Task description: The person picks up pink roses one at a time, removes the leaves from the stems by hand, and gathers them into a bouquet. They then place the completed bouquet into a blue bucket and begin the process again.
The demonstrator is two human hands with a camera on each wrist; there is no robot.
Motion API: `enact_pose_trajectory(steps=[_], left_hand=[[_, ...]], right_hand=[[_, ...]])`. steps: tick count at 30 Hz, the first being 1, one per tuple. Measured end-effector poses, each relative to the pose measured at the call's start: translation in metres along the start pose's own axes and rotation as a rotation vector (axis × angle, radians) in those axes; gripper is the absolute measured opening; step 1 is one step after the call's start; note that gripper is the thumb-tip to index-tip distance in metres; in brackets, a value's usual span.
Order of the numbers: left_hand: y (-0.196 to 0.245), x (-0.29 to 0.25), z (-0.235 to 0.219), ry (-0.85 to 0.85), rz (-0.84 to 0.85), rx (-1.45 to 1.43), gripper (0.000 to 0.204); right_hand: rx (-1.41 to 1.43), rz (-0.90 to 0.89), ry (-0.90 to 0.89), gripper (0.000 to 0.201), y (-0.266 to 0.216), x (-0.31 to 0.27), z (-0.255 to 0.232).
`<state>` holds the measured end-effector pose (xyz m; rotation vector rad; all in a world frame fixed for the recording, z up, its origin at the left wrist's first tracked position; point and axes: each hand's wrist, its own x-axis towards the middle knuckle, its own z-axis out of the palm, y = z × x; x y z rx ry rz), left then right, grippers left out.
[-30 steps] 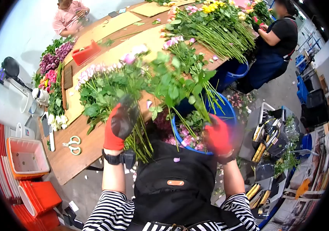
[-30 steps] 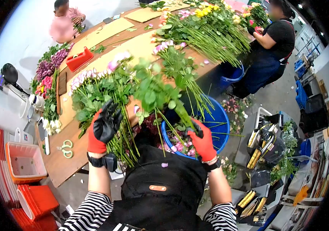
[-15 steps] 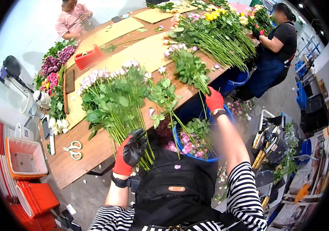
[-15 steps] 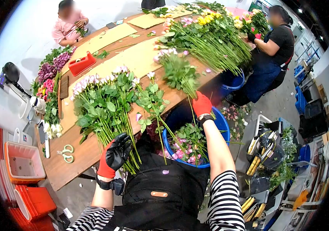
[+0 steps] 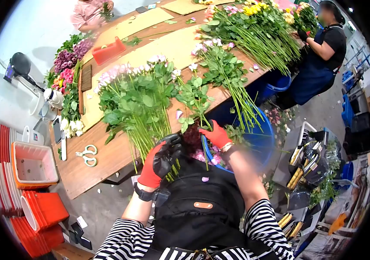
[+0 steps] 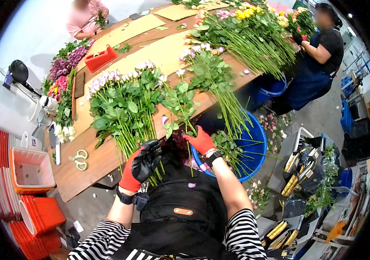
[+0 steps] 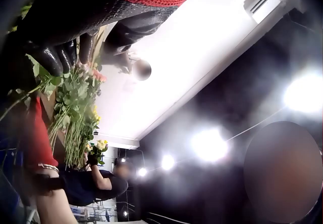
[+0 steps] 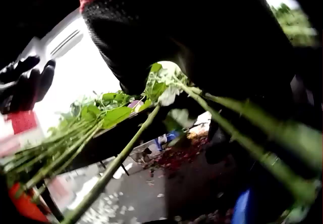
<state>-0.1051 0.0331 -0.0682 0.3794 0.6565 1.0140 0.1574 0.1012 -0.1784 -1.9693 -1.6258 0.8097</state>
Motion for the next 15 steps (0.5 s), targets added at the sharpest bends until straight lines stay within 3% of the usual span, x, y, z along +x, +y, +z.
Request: enact_pose_trajectory(steps=[1, 4, 5, 7, 8, 11, 13, 14, 15], left_hand=[[0.000, 0.000, 0.002, 0.036, -0.011, 0.011, 0.040], [-0.003, -0.001, -0.004, 0.004, -0.021, -0.022, 0.039], [-0.003, -0.002, -0.005, 0.002, -0.021, -0.035, 0.038], [-0.004, -0.005, -0.008, 0.001, -0.018, -0.056, 0.038], [-0.003, -0.005, -0.009, 0.000, -0.016, -0.061, 0.038], [0.004, 0.003, -0.004, -0.004, 0.055, 0.003, 0.036], [0.009, 0.018, -0.007, -0.013, 0.130, 0.032, 0.035], [0.013, 0.026, -0.007, -0.016, 0.138, 0.028, 0.039], [0.017, 0.033, -0.007, -0.020, 0.147, 0.024, 0.043]], right_hand=[[0.160, 0.062, -0.084, 0.071, -0.008, -0.003, 0.002], [0.257, 0.094, 0.056, 0.056, -0.001, 0.005, 0.025], [0.258, 0.027, 0.304, 0.039, 0.001, 0.004, 0.031], [0.359, -0.013, 0.292, 0.033, -0.022, -0.003, -0.002], [0.371, -0.128, 0.330, 0.028, -0.024, -0.008, -0.011], [0.543, -0.146, 0.176, 0.023, -0.029, -0.036, -0.046], [0.500, -0.067, 0.200, 0.023, -0.044, -0.071, -0.068], [0.747, 0.057, 0.042, 0.025, -0.034, -0.081, -0.072], [0.551, -0.098, 0.080, 0.026, -0.026, -0.097, -0.073]])
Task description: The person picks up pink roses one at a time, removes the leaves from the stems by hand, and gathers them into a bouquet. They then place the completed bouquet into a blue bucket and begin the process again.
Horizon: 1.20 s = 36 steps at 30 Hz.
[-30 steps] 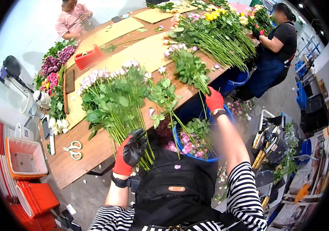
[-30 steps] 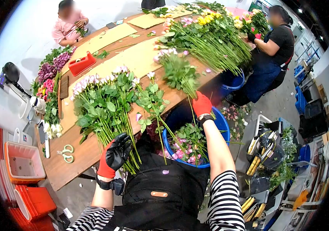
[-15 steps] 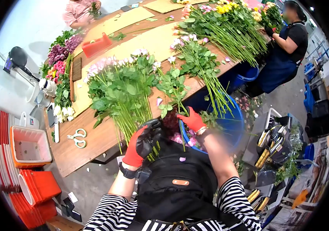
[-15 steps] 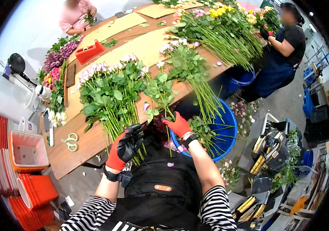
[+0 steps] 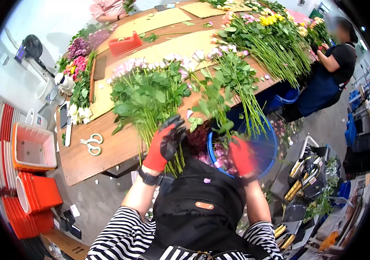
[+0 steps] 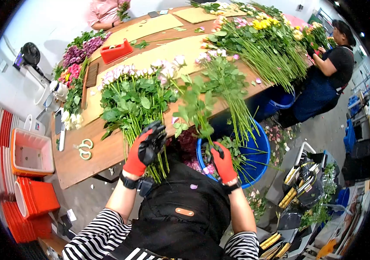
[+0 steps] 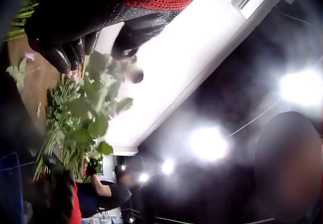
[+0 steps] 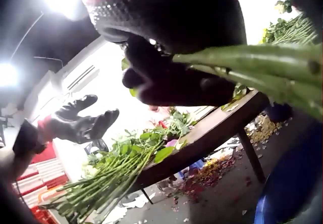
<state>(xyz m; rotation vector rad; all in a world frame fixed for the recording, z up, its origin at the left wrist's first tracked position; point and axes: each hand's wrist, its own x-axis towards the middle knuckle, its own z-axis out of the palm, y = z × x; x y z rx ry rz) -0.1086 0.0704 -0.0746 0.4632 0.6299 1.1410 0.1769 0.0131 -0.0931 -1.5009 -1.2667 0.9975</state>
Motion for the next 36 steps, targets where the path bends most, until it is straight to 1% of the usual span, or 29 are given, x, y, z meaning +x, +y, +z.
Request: enact_pose_trajectory(steps=[1, 2, 3, 5, 6, 7, 9, 11, 12, 13, 14, 15, 16, 18, 19, 20, 21, 24, 25, 26, 27, 28, 29, 30, 31, 32, 33, 35, 36], left_hand=[[0.008, 0.008, 0.005, -0.065, 0.002, -0.001, 0.045], [0.011, 0.012, 0.009, -0.128, 0.003, -0.001, 0.046], [0.006, 0.012, 0.006, -0.174, 0.094, 0.030, 0.051], [0.005, 0.005, -0.006, -0.206, 0.343, 0.632, 0.049], [0.005, 0.003, -0.001, -0.210, 0.427, 0.756, 0.046], [0.007, 0.002, 0.010, -0.212, 0.444, 0.732, 0.044], [0.006, -0.002, 0.028, -0.207, 0.478, 0.731, 0.040], [-0.005, -0.004, 0.031, -0.195, 0.485, 0.751, 0.047], [-0.014, -0.004, 0.031, -0.177, 0.477, 0.753, 0.051], [-0.018, -0.009, 0.036, -0.128, 0.398, 0.679, 0.055], [-0.022, -0.019, 0.044, -0.032, 0.193, 0.450, 0.058], [-0.022, -0.030, 0.060, 0.103, 0.021, 0.194, 0.060], [-0.033, -0.036, 0.066, 0.034, 0.145, 0.159, 0.057], [-0.029, -0.046, 0.089, 0.108, 0.096, 0.420, 0.055], [-0.018, -0.051, 0.099, 0.058, -0.073, 0.604, 0.057], [-0.033, -0.051, 0.083, -0.020, 0.089, 0.753, 0.059], [-0.048, -0.052, 0.067, -0.074, 0.265, 0.896, 0.062], [-0.014, -0.070, 0.084, -0.074, 0.180, 0.799, 0.048], [-0.007, -0.075, 0.079, -0.114, 0.181, 0.767, 0.043], [-0.008, -0.077, 0.081, -0.073, 0.208, 0.762, 0.039], [-0.008, -0.079, 0.083, -0.033, 0.236, 0.756, 0.035], [-0.009, -0.081, 0.084, 0.008, 0.264, 0.751, 0.032], [-0.009, -0.080, 0.085, 0.120, 0.116, 0.591, 0.031], [-0.012, -0.079, 0.080, 0.081, 0.202, 0.664, 0.032], [-0.015, -0.078, 0.074, 0.048, 0.292, 0.735, 0.034], [-0.018, -0.077, 0.068, 0.020, 0.385, 0.803, 0.035], [-0.023, -0.073, 0.069, 0.023, 0.433, 0.737, 0.036], [-0.002, -0.077, 0.097, 0.212, 0.222, 0.634, 0.038], [-0.004, -0.075, 0.096, 0.167, 0.307, 0.720, 0.039]], right_hand=[[-0.190, -0.162, 0.015, 0.027, 0.004, -0.016, -0.006], [0.006, -0.015, -0.015, 0.028, 0.000, -0.029, -0.010], [-0.176, -0.056, -0.131, 0.030, 0.024, -0.039, -0.021], [0.002, 0.196, -0.281, 0.035, 0.051, -0.055, -0.035], [-0.125, 0.048, -0.379, 0.036, 0.070, -0.060, -0.042], [-0.240, -0.111, -0.454, 0.037, 0.078, -0.063, -0.045], [-0.240, 0.010, -0.575, 0.042, 0.079, -0.070, -0.055], [-0.102, 0.241, -0.635, 0.048, 0.052, -0.067, -0.054], [0.005, 0.174, -0.627, 0.052, 0.045, -0.065, -0.050], [0.110, 0.105, -0.617, 0.056, 0.038, -0.061, -0.045], [0.213, 0.038, -0.599, 0.060, 0.028, -0.056, -0.040], [0.278, 0.047, -0.510, 0.064, 0.010, -0.048, -0.031], [0.342, 0.057, -0.415, 0.068, -0.010, -0.041, -0.022], [0.221, 0.031, -0.421, 0.068, -0.044, -0.033, -0.009], [0.154, 0.032, -0.415, 0.067, -0.066, -0.032, -0.002], [0.088, 0.033, -0.410, 0.066, -0.088, -0.032, 0.005], [0.024, 0.032, -0.347, 0.061, -0.084, -0.034, 0.010], [0.134, 0.021, -0.215, 0.050, -0.057, -0.035, 0.022], [0.172, 0.006, -0.190, 0.047, -0.050, -0.034, 0.025], [0.156, 0.016, -0.195, 0.046, -0.044, -0.033, 0.025], [0.292, -0.107, -0.147, 0.044, -0.054, -0.040, 0.028], [0.258, -0.080, -0.112, 0.043, -0.053, -0.043, 0.027], [0.223, -0.055, -0.077, 0.042, -0.053, -0.045, 0.026], [0.188, -0.032, -0.042, 0.040, -0.052, -0.045, 0.025], [0.251, -0.159, -0.079, 0.040, -0.029, -0.039, 0.021], [0.161, -0.221, 0.133, 0.041, -0.009, -0.044, 0.025], [0.285, -0.129, 0.154, 0.041, -0.006, -0.044, 0.022], [0.466, -0.014, 0.119, 0.041, 0.011, -0.035, 0.008], [0.522, 0.015, 0.071, 0.041, 0.023, -0.031, 0.001]])
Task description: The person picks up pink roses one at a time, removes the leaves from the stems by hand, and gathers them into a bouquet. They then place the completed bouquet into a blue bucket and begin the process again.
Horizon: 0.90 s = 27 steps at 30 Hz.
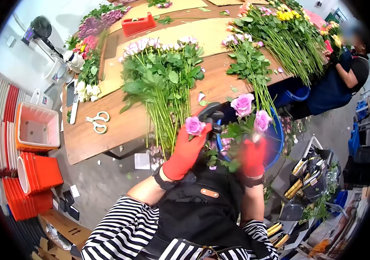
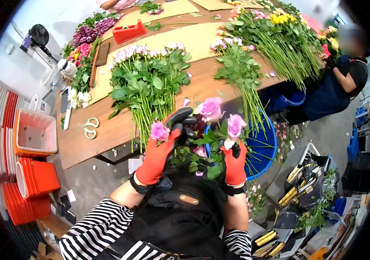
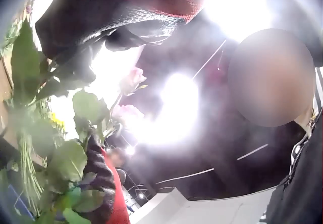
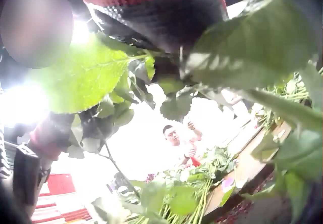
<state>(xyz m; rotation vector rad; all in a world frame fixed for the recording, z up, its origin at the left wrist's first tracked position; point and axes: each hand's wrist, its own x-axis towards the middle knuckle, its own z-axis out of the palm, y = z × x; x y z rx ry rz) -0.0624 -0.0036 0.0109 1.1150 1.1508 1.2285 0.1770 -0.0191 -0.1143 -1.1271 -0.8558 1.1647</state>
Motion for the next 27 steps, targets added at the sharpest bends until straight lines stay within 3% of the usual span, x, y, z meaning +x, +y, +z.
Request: enact_pose_trajectory(steps=[2, 4, 5, 9, 11, 16, 18, 20, 22, 24, 25, 26, 27], left_hand=[[0.007, 0.003, 0.008, -0.032, 0.117, -0.009, 0.042], [0.010, 0.006, 0.015, -0.062, 0.119, -0.063, 0.047], [0.004, 0.007, 0.016, -0.073, 0.111, -0.035, 0.049], [-0.006, 0.007, 0.015, -0.132, 0.068, -0.415, 0.067], [0.004, 0.005, 0.011, -0.156, 0.011, -0.328, 0.070], [0.011, 0.011, 0.008, -0.236, -0.138, -0.251, 0.064], [0.012, 0.014, 0.011, -0.231, 0.004, -0.383, 0.055], [0.022, 0.012, 0.006, -0.227, -0.123, -0.470, 0.048], [-0.004, 0.009, 0.003, -0.140, -0.084, -0.578, 0.042], [-0.011, 0.004, 0.003, -0.064, -0.076, -0.470, 0.044], [-0.017, 0.009, -0.006, -0.197, 0.309, 0.123, 0.037], [-0.023, 0.014, -0.015, -0.106, 0.744, 0.652, 0.031], [-0.025, 0.013, -0.010, -0.102, 0.468, 0.350, 0.024]], right_hand=[[0.064, 0.006, -0.042, 0.044, 0.004, 0.002, -0.009], [-0.522, -0.201, 0.025, 0.049, 0.001, -0.001, -0.002], [-0.278, -0.061, -0.060, 0.051, -0.002, -0.002, 0.002], [-0.242, -0.055, -0.114, 0.053, 0.015, -0.001, -0.004], [-0.263, -0.096, -0.063, 0.053, 0.015, -0.011, 0.002], [-0.301, -0.070, -0.083, 0.049, -0.020, -0.016, 0.026], [-0.338, -0.026, -0.117, 0.046, -0.034, -0.017, 0.035], [-0.401, 0.025, -0.175, 0.043, -0.037, -0.014, 0.037], [-0.369, -0.128, -0.143, 0.044, -0.039, -0.016, 0.046], [-0.317, -0.195, -0.114, 0.045, -0.041, -0.019, 0.052], [-0.367, -0.243, -0.136, 0.045, -0.042, -0.015, 0.050], [-0.364, -0.256, -0.133, 0.045, -0.042, -0.012, 0.049], [-0.332, -0.244, -0.127, 0.045, -0.044, -0.012, 0.050]])
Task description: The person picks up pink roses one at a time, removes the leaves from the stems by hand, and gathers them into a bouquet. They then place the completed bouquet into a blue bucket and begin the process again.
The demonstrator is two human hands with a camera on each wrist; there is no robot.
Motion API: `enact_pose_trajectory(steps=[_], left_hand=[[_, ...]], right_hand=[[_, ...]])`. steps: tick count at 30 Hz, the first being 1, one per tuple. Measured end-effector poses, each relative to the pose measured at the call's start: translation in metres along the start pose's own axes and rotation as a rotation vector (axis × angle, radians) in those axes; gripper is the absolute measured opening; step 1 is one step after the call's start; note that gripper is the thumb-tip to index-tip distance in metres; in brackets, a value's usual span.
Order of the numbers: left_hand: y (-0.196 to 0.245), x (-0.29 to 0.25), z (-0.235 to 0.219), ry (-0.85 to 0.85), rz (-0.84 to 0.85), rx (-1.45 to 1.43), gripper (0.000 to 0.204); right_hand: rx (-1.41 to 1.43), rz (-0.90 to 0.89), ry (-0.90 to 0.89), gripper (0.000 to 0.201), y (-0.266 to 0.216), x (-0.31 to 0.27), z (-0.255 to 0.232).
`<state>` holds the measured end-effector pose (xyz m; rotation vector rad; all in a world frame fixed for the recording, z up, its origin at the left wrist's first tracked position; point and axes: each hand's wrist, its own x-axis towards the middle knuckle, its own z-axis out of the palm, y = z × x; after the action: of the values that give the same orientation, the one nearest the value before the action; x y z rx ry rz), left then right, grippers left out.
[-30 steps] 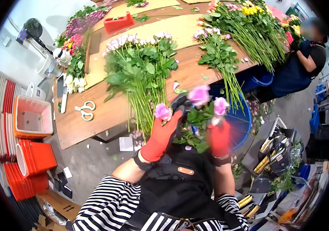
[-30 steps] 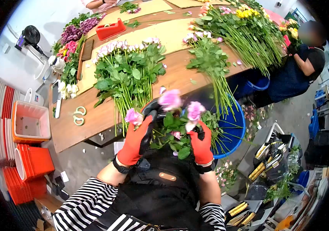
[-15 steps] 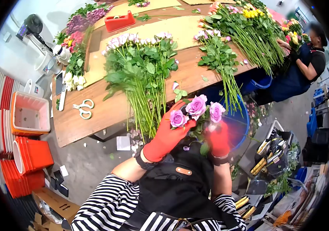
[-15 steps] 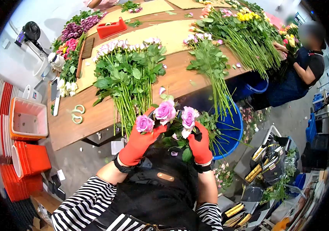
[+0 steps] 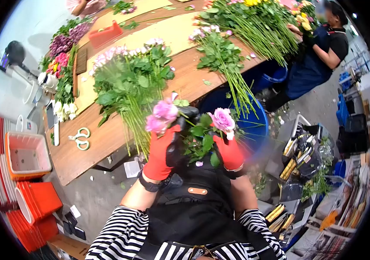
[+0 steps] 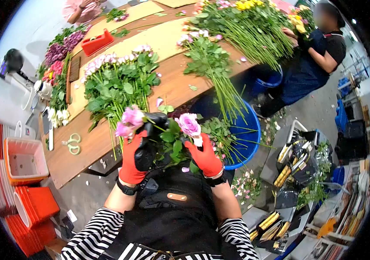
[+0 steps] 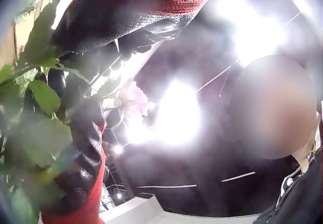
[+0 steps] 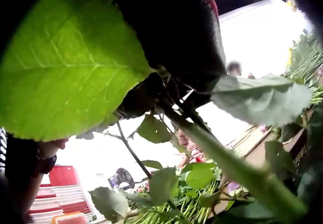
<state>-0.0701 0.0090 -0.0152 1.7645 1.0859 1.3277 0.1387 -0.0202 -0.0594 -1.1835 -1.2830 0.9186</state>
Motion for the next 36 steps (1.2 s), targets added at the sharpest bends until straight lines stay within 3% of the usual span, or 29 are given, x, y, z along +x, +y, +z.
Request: enact_pose_trajectory(steps=[2, 3, 4, 7, 9, 11, 12, 15, 19, 21, 22, 24, 25, 26, 29, 30, 31, 33, 34, 36], left_hand=[[0.004, 0.003, 0.005, 0.032, -0.292, -0.408, 0.023], [0.011, 0.010, 0.004, 0.037, -0.314, -0.509, 0.024], [0.018, 0.018, 0.003, 0.042, -0.335, -0.611, 0.026], [0.024, 0.016, 0.010, 0.081, -0.195, -0.584, 0.031], [0.024, 0.008, 0.004, -0.033, -0.532, -0.784, 0.042], [0.064, 0.026, 0.003, -0.115, -0.747, -0.468, 0.048], [0.054, 0.024, 0.004, -0.123, -0.594, -0.712, 0.051], [0.043, 0.022, 0.017, -0.092, -0.289, -0.595, 0.053], [0.040, 0.019, 0.014, -0.110, -0.307, -0.651, 0.057], [0.042, 0.019, 0.012, -0.113, -0.441, -0.780, 0.055], [0.044, 0.018, 0.011, -0.115, -0.509, -0.845, 0.055], [0.034, 0.006, 0.014, -0.048, -0.521, -0.805, 0.054], [0.021, 0.000, 0.014, -0.122, -0.270, -0.543, 0.055], [0.006, -0.004, 0.009, -0.190, -0.020, -0.277, 0.057], [0.004, -0.012, 0.007, -0.211, -0.087, -0.295, 0.059], [0.006, -0.011, 0.006, -0.208, -0.092, -0.262, 0.059], [0.006, -0.010, 0.006, -0.213, -0.074, -0.234, 0.059], [0.004, -0.008, 0.007, -0.220, -0.037, -0.177, 0.060], [0.003, -0.008, 0.009, -0.218, -0.002, -0.157, 0.060], [0.010, -0.010, 0.015, -0.152, -0.095, -0.263, 0.058]], right_hand=[[0.080, 0.033, 0.002, 0.044, 0.000, 0.003, -0.001], [0.152, 0.007, -0.013, 0.043, -0.003, 0.009, -0.002], [0.270, 0.097, -0.119, 0.041, -0.032, 0.017, -0.005], [0.275, 0.283, -0.059, 0.041, -0.033, 0.015, -0.009], [0.218, 0.099, -0.127, 0.045, -0.035, 0.017, -0.007], [0.166, -0.083, -0.201, 0.049, -0.035, 0.020, -0.003], [0.030, -0.017, -0.272, 0.053, -0.029, 0.021, -0.006], [-0.098, -0.153, -0.330, 0.055, -0.014, 0.021, -0.003], [-0.156, -0.283, -0.342, 0.053, -0.021, 0.022, 0.002], [-0.249, -0.406, -0.303, 0.053, -0.027, 0.022, 0.003], [-0.131, -0.249, -0.329, 0.053, -0.013, 0.018, 0.004], [-0.229, -0.298, -0.280, 0.054, -0.022, 0.010, 0.003], [-0.278, -0.322, -0.257, 0.055, -0.029, 0.008, 0.003], [-0.331, -0.163, -0.261, 0.060, -0.035, 0.009, 0.000], [-0.477, -0.244, -0.283, 0.062, -0.055, 0.018, -0.019], [-0.434, -0.186, -0.259, 0.060, -0.068, 0.023, -0.021], [-0.166, -0.186, -0.141, 0.053, -0.072, 0.025, -0.019], [-0.026, -0.127, 0.041, 0.047, -0.090, 0.024, -0.018], [-0.074, -0.185, 0.119, 0.042, -0.097, 0.024, -0.016], [-0.318, -0.308, 0.107, 0.041, -0.108, 0.026, -0.016]])
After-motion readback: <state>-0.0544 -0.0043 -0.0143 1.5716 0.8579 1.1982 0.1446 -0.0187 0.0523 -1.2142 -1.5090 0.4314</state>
